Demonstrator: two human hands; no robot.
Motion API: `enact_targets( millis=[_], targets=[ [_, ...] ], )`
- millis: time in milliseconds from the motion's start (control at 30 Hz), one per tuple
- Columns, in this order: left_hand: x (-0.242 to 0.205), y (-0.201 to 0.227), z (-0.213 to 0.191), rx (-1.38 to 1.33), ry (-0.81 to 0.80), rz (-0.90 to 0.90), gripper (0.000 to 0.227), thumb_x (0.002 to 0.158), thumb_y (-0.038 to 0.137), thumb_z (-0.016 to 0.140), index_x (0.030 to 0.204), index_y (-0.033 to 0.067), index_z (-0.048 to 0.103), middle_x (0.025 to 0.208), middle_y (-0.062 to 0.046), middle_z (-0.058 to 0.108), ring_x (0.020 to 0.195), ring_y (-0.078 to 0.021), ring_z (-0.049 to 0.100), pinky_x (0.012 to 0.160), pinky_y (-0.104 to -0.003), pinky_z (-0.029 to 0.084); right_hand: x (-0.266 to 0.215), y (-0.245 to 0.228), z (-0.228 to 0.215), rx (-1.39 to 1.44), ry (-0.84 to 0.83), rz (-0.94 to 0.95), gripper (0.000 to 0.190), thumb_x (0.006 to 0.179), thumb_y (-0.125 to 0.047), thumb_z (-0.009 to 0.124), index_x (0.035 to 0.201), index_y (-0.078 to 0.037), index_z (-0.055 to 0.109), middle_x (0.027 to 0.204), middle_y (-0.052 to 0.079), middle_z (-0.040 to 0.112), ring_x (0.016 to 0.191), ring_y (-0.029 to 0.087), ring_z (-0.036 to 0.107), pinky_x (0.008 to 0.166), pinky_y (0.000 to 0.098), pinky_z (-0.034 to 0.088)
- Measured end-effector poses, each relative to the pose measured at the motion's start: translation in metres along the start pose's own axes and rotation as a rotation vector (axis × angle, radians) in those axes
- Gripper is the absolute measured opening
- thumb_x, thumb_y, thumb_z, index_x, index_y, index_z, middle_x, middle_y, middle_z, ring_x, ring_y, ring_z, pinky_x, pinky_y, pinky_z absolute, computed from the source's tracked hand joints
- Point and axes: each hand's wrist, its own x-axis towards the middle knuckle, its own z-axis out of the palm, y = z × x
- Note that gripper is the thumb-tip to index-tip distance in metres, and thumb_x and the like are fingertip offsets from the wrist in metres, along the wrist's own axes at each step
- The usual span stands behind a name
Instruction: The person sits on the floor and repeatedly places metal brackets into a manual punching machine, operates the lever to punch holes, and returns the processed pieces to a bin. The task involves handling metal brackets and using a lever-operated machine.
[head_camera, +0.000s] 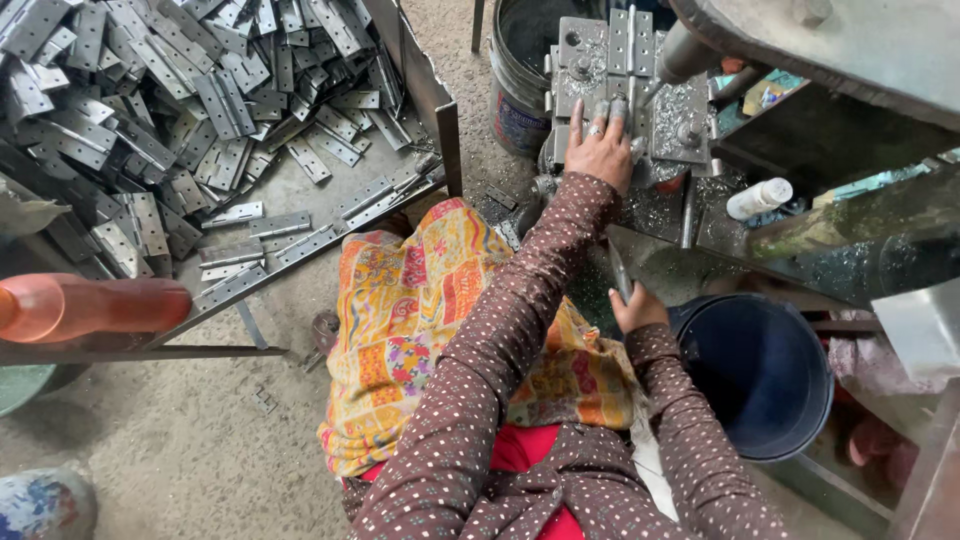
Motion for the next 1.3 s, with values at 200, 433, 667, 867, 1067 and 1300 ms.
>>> enact_targets(
  millis=[200,433,667,867,1067,1300],
  targets=[
    [-0.022,0.004,-0.008,-0.034,0.004,0.028,0.030,0.097,0.024,0.052,0.117,0.0170,0.073,0.154,-0.015,0.047,0.145,-0.0317,0.040,0.125,-0.062,-0.001,0.015,0.010,-0.001,0.010,-0.151,0.044,0.057,0.088,-0.055,0.071,0.104,0.000,0.065,0.087,0.025,0.072,0.081,0.043,0.071,0.073,0.0516,0.057],
    [0.008,-0.006,0.012,0.003,-0.010,0.031,0.032,0.096,0.022,0.051,0.120,0.0240,0.072,0.151,-0.015,0.048,0.146,-0.0351,0.037,0.123,-0.063,-0.002,0.018,-0.002,-0.065,-0.139,-0.267,0.064,0.060,0.089,-0.059,0.069,0.105,-0.001,0.069,0.088,0.024,0.074,0.082,0.040,0.073,0.078,0.0505,0.058],
    [0.012,-0.011,0.013,0.086,-0.135,0.014,0.032,0.103,0.024,0.047,0.121,0.0184,0.073,0.155,-0.011,0.048,0.150,-0.0309,0.036,0.123,-0.064,-0.005,0.000,-0.007,0.000,-0.015,0.062,-0.019,0.054,0.091,-0.050,0.066,0.113,0.000,0.066,0.091,0.025,0.071,0.084,0.046,0.070,0.075,0.0527,0.055],
    [-0.006,-0.008,-0.002,-0.007,-0.070,0.043,0.030,0.097,0.025,0.049,0.114,0.0213,0.073,0.155,-0.012,0.043,0.147,-0.0324,0.033,0.120,-0.065,-0.008,0.004,0.004,-0.010,0.129,-0.120,0.028,0.055,0.086,-0.047,0.071,0.112,0.000,0.063,0.091,0.024,0.072,0.085,0.045,0.071,0.077,0.0523,0.056],
    [0.018,-0.009,0.002,-0.093,-0.116,0.023,0.031,0.097,0.024,0.049,0.120,0.0269,0.070,0.158,-0.012,0.034,0.148,-0.0375,0.028,0.119,-0.064,-0.010,0.016,0.000,-0.059,-0.101,-0.291,0.077,0.057,0.091,-0.051,0.068,0.113,0.001,0.062,0.087,0.022,0.074,0.077,0.039,0.074,0.073,0.0480,0.061],
    [0.035,-0.013,-0.001,0.036,-0.221,0.002,0.027,0.100,0.023,0.050,0.113,0.0240,0.074,0.163,-0.008,0.033,0.152,-0.0313,0.027,0.119,-0.064,-0.012,0.001,-0.003,0.004,-0.006,-0.003,0.022,0.051,0.093,-0.046,0.069,0.114,0.000,0.062,0.083,0.023,0.071,0.074,0.041,0.071,0.070,0.0485,0.057]
  ],
)
